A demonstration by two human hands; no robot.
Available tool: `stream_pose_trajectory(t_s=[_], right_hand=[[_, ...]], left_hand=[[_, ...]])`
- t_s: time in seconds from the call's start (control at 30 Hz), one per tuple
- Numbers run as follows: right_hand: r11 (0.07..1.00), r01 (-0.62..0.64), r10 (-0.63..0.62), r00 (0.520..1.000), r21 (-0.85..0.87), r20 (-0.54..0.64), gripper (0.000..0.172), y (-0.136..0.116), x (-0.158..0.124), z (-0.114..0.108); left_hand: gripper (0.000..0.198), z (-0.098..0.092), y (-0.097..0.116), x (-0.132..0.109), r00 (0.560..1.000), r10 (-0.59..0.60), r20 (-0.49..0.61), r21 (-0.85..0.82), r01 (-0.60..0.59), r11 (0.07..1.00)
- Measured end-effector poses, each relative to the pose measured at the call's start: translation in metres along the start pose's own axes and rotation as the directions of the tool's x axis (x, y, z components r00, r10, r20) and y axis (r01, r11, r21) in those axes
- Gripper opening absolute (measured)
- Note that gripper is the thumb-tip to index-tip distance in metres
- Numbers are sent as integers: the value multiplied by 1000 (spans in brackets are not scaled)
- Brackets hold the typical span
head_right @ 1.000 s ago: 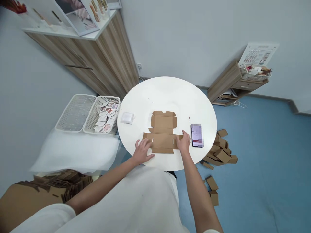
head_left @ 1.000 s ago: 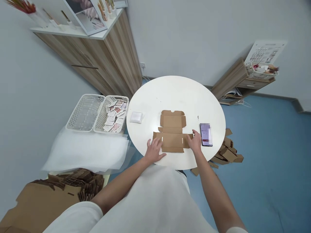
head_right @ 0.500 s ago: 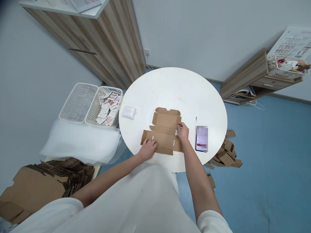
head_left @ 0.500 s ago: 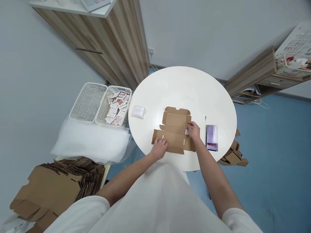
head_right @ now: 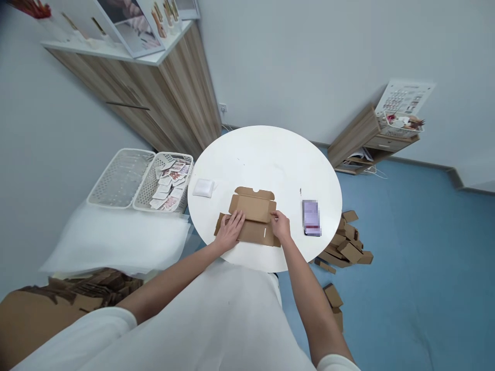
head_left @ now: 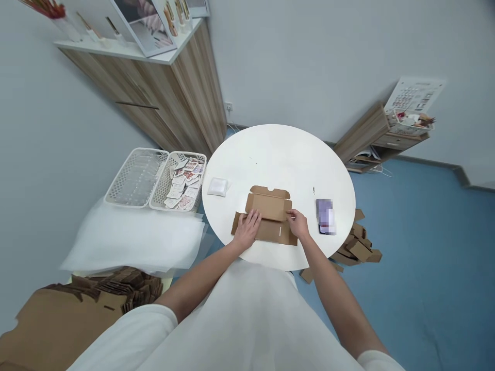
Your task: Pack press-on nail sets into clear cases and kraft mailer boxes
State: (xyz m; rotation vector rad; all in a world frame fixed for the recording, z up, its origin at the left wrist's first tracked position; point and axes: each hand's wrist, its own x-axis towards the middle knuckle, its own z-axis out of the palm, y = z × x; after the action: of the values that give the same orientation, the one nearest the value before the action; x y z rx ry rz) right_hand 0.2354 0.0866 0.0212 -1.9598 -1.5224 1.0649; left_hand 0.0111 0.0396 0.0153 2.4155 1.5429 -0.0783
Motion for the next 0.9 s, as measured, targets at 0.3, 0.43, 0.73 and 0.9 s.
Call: stream_pose_trajectory(t_s=[0.3, 0.43, 0.73, 0.9], right_hand=[[840, 243, -228, 970, -485, 91, 69, -2, -49, 15], [688, 447, -258, 887, -572, 384, 94, -1, -64, 29], [657, 440, -203, 885, -612, 418, 104, 0, -62, 35], [678, 428, -215, 893, -597, 396, 104, 3, -62, 37]], left_hand=[[94, 1, -4, -2, 998, 61, 28, -41, -60, 997], [97, -2, -3, -4, 997, 79, 23, -54, -78, 996], [115, 3, -27, -38, 989, -130, -76, -171, 115, 978], [88, 22, -59, -68, 885, -466, -7, -489, 404, 773]])
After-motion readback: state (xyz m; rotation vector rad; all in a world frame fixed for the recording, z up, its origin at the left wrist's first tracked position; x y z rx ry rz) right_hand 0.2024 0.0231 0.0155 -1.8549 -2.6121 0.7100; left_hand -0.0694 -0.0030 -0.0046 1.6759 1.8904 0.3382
